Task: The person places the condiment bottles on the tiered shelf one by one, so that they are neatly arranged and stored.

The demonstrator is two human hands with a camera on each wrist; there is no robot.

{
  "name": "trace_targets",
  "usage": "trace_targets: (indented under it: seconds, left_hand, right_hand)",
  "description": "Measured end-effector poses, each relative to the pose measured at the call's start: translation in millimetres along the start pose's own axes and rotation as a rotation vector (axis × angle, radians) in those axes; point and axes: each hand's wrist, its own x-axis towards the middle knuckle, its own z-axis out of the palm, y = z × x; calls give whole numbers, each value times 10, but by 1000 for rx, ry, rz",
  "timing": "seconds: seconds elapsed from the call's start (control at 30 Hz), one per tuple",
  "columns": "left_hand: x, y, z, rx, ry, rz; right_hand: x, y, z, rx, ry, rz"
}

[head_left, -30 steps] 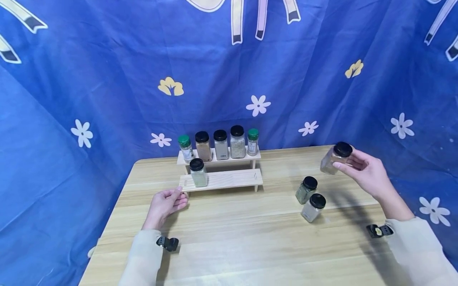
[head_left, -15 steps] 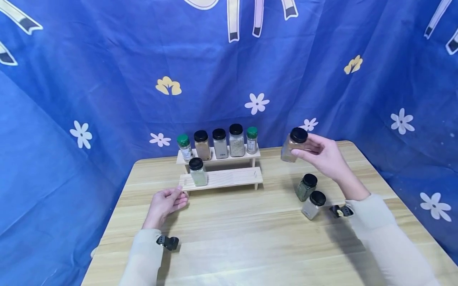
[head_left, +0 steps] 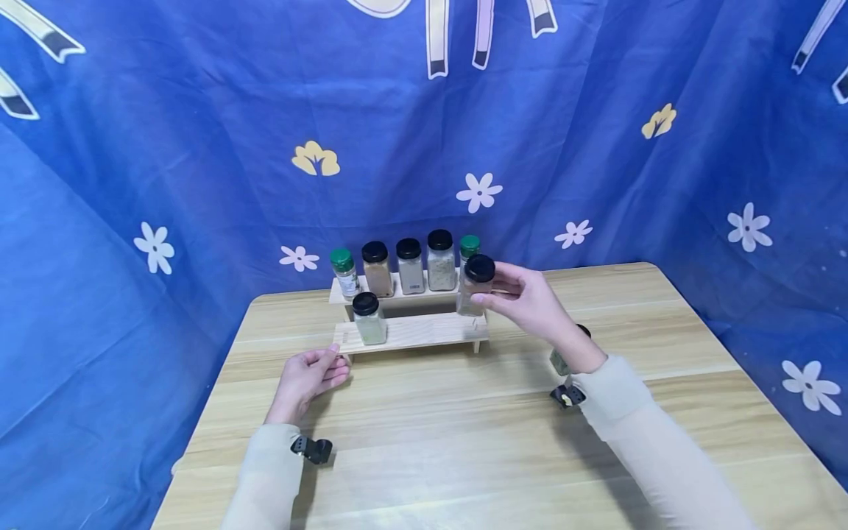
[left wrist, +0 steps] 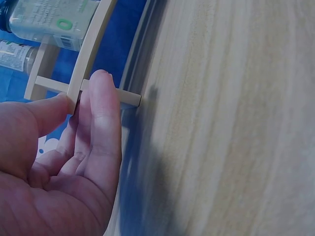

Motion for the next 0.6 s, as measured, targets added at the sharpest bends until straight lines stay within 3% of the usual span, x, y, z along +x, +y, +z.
trace_targets:
  seconds: [0.6]
  left_hand:
    - [4, 3, 16, 19, 11, 1]
  right_hand:
    - [196, 226, 892, 79, -64, 31]
